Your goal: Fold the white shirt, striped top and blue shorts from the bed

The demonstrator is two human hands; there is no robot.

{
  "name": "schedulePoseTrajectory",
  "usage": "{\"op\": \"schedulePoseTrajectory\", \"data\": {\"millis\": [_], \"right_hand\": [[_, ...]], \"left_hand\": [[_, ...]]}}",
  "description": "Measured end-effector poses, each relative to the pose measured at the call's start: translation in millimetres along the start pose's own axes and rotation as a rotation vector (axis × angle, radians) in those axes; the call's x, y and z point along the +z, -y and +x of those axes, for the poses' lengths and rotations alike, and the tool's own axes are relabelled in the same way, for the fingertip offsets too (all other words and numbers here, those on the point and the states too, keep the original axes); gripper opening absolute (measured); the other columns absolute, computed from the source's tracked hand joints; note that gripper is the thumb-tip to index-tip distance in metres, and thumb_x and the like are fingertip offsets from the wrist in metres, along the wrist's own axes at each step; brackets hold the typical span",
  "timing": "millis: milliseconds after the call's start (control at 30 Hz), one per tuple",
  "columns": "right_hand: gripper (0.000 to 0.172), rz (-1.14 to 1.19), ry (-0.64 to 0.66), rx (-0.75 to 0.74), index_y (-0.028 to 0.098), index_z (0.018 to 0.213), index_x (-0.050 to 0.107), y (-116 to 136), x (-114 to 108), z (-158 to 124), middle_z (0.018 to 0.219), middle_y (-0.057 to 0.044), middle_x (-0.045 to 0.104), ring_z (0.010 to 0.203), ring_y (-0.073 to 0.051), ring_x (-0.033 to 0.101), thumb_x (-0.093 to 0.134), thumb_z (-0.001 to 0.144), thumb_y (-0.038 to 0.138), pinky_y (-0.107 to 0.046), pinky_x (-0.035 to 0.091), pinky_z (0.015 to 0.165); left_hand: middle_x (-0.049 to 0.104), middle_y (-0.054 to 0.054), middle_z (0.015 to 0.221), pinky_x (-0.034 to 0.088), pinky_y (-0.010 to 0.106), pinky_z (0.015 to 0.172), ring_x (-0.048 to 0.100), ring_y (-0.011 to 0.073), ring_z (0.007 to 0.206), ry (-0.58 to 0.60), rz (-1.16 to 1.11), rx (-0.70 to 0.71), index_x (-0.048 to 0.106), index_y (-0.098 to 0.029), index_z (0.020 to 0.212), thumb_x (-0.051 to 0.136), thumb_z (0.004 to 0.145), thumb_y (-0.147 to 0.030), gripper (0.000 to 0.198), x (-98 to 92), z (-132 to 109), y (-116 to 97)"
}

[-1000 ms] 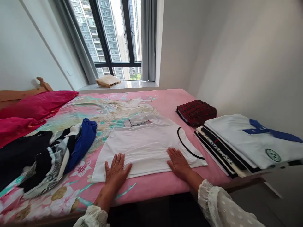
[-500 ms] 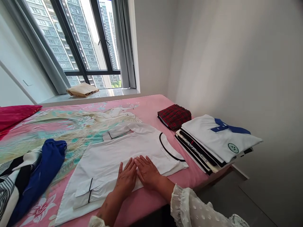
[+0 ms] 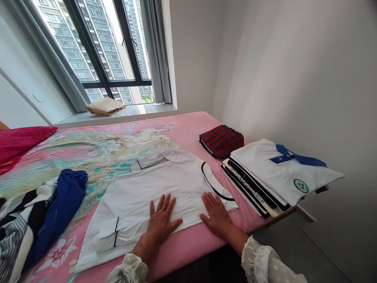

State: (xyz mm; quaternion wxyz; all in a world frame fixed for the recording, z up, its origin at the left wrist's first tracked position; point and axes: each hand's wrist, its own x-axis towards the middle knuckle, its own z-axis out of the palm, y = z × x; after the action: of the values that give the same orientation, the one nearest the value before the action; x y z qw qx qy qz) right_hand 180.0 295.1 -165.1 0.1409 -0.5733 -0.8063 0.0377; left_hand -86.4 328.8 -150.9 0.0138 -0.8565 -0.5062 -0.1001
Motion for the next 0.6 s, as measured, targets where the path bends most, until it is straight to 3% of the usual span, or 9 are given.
{"op": "schedulePoseTrajectory", "data": {"millis": [100, 167, 267, 400, 500, 600], "right_hand": [[0.063, -0.018, -0.068, -0.147, 0.010, 0.141, 0.035, -4.4, -6.3, -13.3, 0.150, -0.010, 0.030, 0.140, -0.025, 0.018, 0.046, 0.079, 0.021, -0.052, 0.015, 0.114], [0.066, -0.036, -0.102, -0.239, 0.013, 0.137, 0.041, -13.3, -10.0, -26.1, 0.147, -0.007, 0.036, 0.139, -0.024, 0.022, 0.045, 0.071, 0.010, -0.051, 0.014, 0.115], [0.062, -0.055, -0.153, -0.270, 0.017, 0.128, 0.051, -29.9, -12.0, -39.9, 0.136, -0.005, 0.051, 0.133, -0.024, 0.034, 0.042, 0.069, 0.002, -0.051, 0.015, 0.113], [0.054, -0.064, -0.178, -0.281, 0.021, 0.121, 0.057, -43.3, -8.4, -36.4, 0.128, -0.002, 0.059, 0.127, -0.025, 0.042, 0.041, 0.074, 0.000, -0.052, 0.017, 0.111], [0.046, -0.072, -0.206, -0.285, 0.022, 0.116, 0.061, -44.3, -4.6, -26.6, 0.121, -0.002, 0.063, 0.119, -0.024, 0.048, 0.040, 0.081, 0.002, -0.051, 0.021, 0.110], [0.043, -0.107, -0.184, -0.277, 0.022, 0.113, 0.063, -43.0, -4.4, -20.8, 0.119, -0.003, 0.064, 0.115, -0.023, 0.051, 0.038, 0.084, 0.003, -0.050, 0.024, 0.108]], "left_hand": [[0.026, 0.007, 0.152, -0.013, 0.055, 0.111, 0.023, 0.0277, 0.140, -0.023, 0.033, 0.182, 0.026, -0.024, 0.144, 0.050, 0.083, -0.049, 0.070, -19.7, -13.3, -12.3], [0.030, 0.005, 0.151, -0.014, 0.050, 0.112, 0.027, 0.0234, 0.139, -0.043, 0.065, 0.249, 0.028, -0.025, 0.144, 0.049, 0.084, -0.032, 0.064, -30.2, -34.4, -8.5], [0.046, 0.003, 0.142, -0.012, 0.046, 0.114, 0.039, 0.0197, 0.133, -0.119, 0.149, 0.163, 0.040, -0.025, 0.138, 0.044, 0.076, -0.008, 0.064, -37.8, -81.4, 25.6], [0.051, 0.000, 0.137, -0.009, 0.046, 0.115, 0.046, 0.0196, 0.127, -0.110, 0.287, 0.083, 0.047, -0.030, 0.133, 0.038, 0.071, 0.002, 0.070, -40.3, -140.4, 87.4], [0.050, -0.001, 0.138, 0.009, 0.047, 0.115, 0.045, 0.0191, 0.128, -0.051, 0.285, -0.014, 0.047, -0.034, 0.132, 0.034, 0.074, 0.004, 0.071, -38.8, -156.5, 105.1], [0.052, 0.002, 0.137, 0.030, 0.042, 0.109, 0.048, 0.0202, 0.126, -0.055, 0.253, -0.126, 0.051, -0.032, 0.129, 0.033, 0.077, 0.001, 0.065, -35.9, -154.0, 101.9]]}}
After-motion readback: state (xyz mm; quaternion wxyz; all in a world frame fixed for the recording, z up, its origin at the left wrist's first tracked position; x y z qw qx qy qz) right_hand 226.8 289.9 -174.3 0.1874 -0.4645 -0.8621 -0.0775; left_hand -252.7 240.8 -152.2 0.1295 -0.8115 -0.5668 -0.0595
